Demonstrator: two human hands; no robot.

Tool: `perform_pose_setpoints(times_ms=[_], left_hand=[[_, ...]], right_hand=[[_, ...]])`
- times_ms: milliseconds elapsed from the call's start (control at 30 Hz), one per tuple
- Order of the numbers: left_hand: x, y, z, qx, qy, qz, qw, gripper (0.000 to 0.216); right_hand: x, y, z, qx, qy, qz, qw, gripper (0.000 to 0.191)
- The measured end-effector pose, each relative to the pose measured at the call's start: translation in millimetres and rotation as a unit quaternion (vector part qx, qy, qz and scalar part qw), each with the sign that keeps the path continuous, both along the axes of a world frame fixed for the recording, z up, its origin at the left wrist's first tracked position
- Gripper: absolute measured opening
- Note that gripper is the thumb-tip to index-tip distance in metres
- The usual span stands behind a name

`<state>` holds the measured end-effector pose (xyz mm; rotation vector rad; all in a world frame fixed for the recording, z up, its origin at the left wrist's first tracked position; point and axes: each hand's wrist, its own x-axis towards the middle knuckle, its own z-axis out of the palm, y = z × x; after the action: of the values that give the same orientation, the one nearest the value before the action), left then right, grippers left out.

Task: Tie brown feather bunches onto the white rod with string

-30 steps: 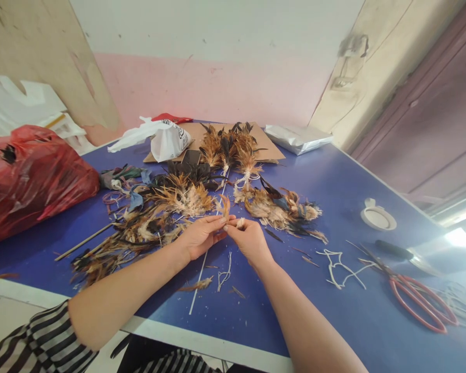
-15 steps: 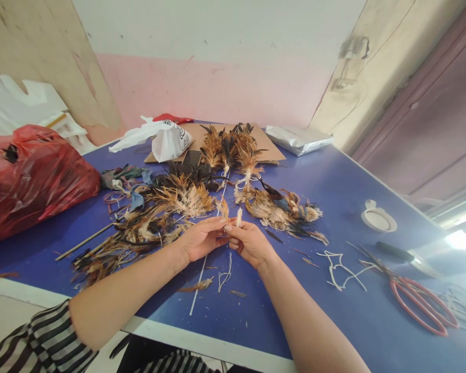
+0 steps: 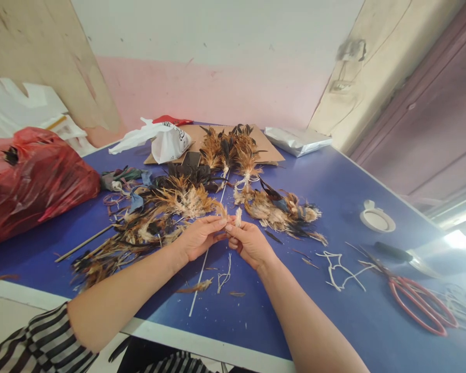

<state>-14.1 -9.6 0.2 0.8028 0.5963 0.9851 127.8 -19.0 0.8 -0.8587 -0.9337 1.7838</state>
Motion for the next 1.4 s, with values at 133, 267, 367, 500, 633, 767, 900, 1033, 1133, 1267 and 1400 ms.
perform_pose_setpoints(times_ms=[133,267,367,500,633,767,900,1033,1133,1267,1400], left_hand=[[2,-2,0.6,0.047,0.056,0.056,0.996,0.031],[2,-1,0.0,0.082,0.121,0.104,0.984,0.028],[-1,3,0.9,0.059,0.146,0.107,0.982,0.028],[-9,8,7.7,0.026,0.173,0.091,0.980,0.029],[-18,11,20.5,0.122,0.239,0.119,0.956,0.025],[-23,11,27.9,0.299,0.267,0.087,0.912,0.014],[-22,7,24.3,0.383,0.330,0.035,0.862,0.009],[-19,5,17.0,0.384,0.367,0.005,0.847,0.011],[-17,6,13.6,0.260,0.326,0.007,0.909,0.011],[-15,11,12.2,0.028,0.130,0.017,0.991,0.015],[-15,14,10.1,-0.043,0.011,0.029,0.999,0.011]], right_hand=[[0,2,-1.5,0.014,-0.014,-0.015,1.000,0.027],[-2,1,-3.3,0.054,-0.108,-0.043,0.992,0.026],[0,-1,-0.9,0.111,-0.236,-0.057,0.964,0.025],[9,0,7.3,0.256,-0.453,-0.059,0.852,0.021],[18,1,12.1,0.401,-0.599,-0.038,0.691,0.029],[19,0,12.9,0.398,-0.702,0.000,0.591,0.028],[16,-2,15.1,0.369,-0.769,0.026,0.521,0.027],[13,-5,17.0,0.369,-0.766,0.035,0.525,0.025],[18,-4,18.1,0.385,-0.706,-0.052,0.592,0.020],[28,4,19.3,0.337,-0.558,-0.284,0.703,0.034],[26,7,16.2,0.190,-0.399,-0.248,0.862,0.029]])
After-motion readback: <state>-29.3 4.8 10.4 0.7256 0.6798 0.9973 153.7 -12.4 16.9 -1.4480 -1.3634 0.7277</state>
